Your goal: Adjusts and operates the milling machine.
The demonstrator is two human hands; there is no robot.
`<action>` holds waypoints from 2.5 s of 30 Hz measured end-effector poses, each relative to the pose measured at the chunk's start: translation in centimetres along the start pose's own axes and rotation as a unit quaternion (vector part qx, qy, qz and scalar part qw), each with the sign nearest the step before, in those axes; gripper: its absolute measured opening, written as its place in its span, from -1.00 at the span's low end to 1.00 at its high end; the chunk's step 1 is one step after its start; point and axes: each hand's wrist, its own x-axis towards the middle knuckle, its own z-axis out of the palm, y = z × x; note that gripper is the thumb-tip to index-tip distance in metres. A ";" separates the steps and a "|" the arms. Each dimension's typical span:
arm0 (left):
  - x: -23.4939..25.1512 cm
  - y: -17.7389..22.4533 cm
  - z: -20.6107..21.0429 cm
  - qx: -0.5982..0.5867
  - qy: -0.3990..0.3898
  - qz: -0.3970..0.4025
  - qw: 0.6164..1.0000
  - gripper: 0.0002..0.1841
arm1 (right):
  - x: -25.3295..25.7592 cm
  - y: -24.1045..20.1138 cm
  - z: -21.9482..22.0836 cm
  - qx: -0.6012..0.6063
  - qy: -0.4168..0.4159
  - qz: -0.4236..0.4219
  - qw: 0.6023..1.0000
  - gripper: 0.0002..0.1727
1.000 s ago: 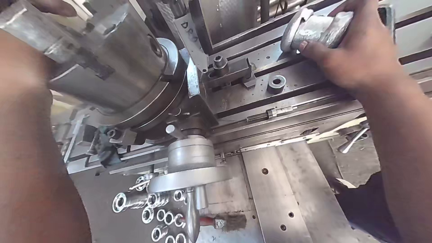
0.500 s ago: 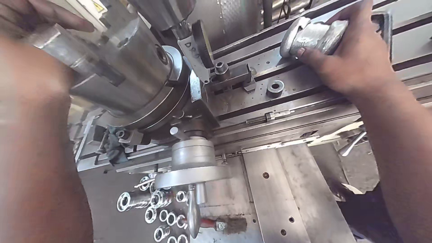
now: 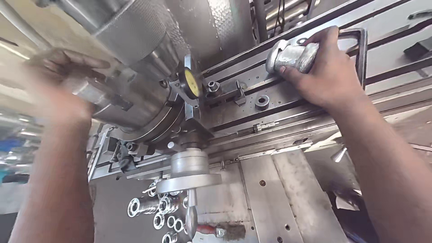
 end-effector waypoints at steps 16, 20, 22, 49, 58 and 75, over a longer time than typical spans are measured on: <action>0.3 0.4 0.1 0.000 -0.001 0.006 1.000 -0.80 | 0.1 0.0 0.0 0.001 -0.002 -0.009 1.000 -0.12; 0.2 0.9 0.2 0.001 0.005 -0.012 1.000 -0.82 | 0.0 -0.1 0.0 0.003 -0.002 -0.009 1.000 -0.12; 0.3 0.9 0.3 0.011 0.006 -0.015 1.000 -0.81 | 0.0 0.0 0.0 0.003 -0.003 -0.010 1.000 -0.13; 0.5 0.3 0.2 0.014 0.006 0.002 1.000 -0.82 | -0.1 0.0 0.0 0.003 -0.002 -0.005 1.000 -0.13; 0.8 0.1 0.1 0.012 0.010 0.000 1.000 -0.83 | -0.1 -0.2 0.0 -0.002 -0.004 -0.008 1.000 -0.13; 1.2 -1.3 -0.6 0.026 -0.009 0.022 0.999 -0.77 | -0.3 -0.3 -0.1 -0.008 -0.007 -0.002 1.000 -0.11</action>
